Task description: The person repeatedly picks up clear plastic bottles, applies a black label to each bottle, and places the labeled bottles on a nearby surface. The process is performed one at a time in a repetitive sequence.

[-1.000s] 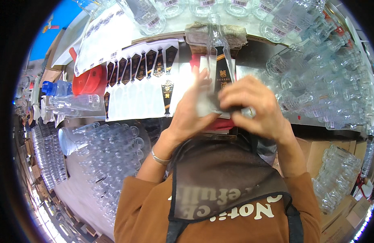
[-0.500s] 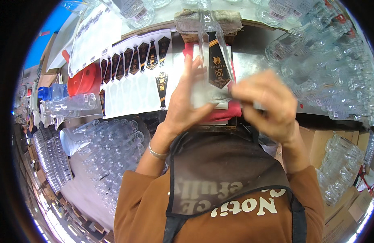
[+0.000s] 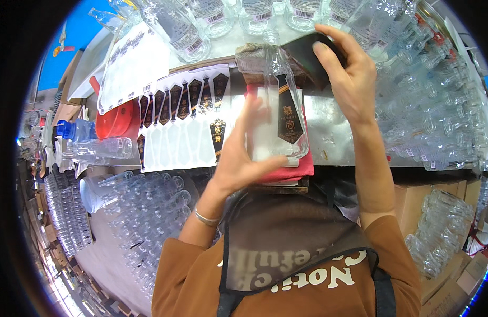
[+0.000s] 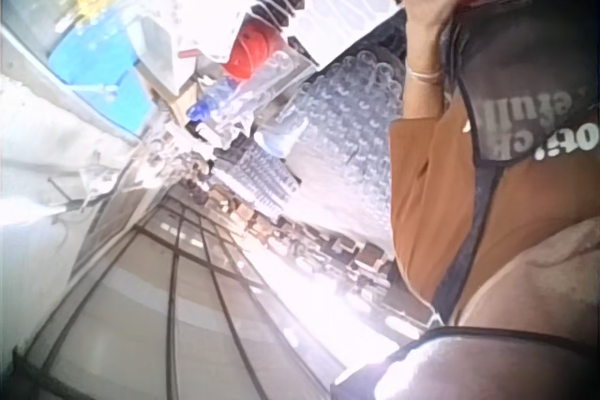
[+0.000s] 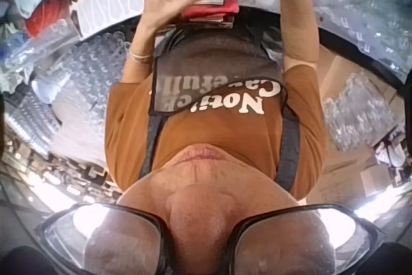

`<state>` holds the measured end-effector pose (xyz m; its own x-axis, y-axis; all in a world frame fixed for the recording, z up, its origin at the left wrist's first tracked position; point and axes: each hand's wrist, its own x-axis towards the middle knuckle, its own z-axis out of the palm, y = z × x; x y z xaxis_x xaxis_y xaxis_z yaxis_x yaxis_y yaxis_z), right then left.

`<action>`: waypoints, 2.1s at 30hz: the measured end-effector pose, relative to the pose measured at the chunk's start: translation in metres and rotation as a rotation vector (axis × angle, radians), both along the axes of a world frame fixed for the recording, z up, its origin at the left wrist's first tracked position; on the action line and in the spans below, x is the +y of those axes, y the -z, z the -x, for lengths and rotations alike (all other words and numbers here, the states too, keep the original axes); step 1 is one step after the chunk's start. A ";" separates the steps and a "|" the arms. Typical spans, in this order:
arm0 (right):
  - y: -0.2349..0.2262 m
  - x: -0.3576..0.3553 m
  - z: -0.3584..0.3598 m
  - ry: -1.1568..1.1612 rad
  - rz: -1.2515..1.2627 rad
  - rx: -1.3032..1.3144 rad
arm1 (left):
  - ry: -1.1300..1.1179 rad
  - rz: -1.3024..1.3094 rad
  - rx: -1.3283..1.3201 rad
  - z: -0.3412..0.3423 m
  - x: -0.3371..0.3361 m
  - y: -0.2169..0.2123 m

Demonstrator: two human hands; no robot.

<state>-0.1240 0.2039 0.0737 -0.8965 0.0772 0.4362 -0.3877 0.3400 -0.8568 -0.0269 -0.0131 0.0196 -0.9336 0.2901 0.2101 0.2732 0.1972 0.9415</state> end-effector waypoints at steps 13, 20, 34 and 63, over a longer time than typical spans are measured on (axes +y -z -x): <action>0.034 0.021 -0.040 -0.083 0.586 -0.203 | -0.235 0.152 -0.374 0.095 0.032 0.001; 0.047 0.013 -0.012 -0.220 0.288 -0.355 | -0.191 -0.233 -0.596 0.088 0.035 -0.004; 0.039 -0.010 0.006 -0.325 -0.110 -0.565 | -0.239 -0.377 -0.370 0.073 0.053 0.014; -0.020 -0.023 -0.074 -0.781 -0.504 0.182 | -0.235 0.281 0.263 -0.022 0.014 0.016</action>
<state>-0.0501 0.1807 0.0937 -0.5298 -0.7515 0.3932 -0.7754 0.2414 -0.5834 -0.0050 0.0013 0.0036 -0.9065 0.1558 0.3924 0.4130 0.5204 0.7474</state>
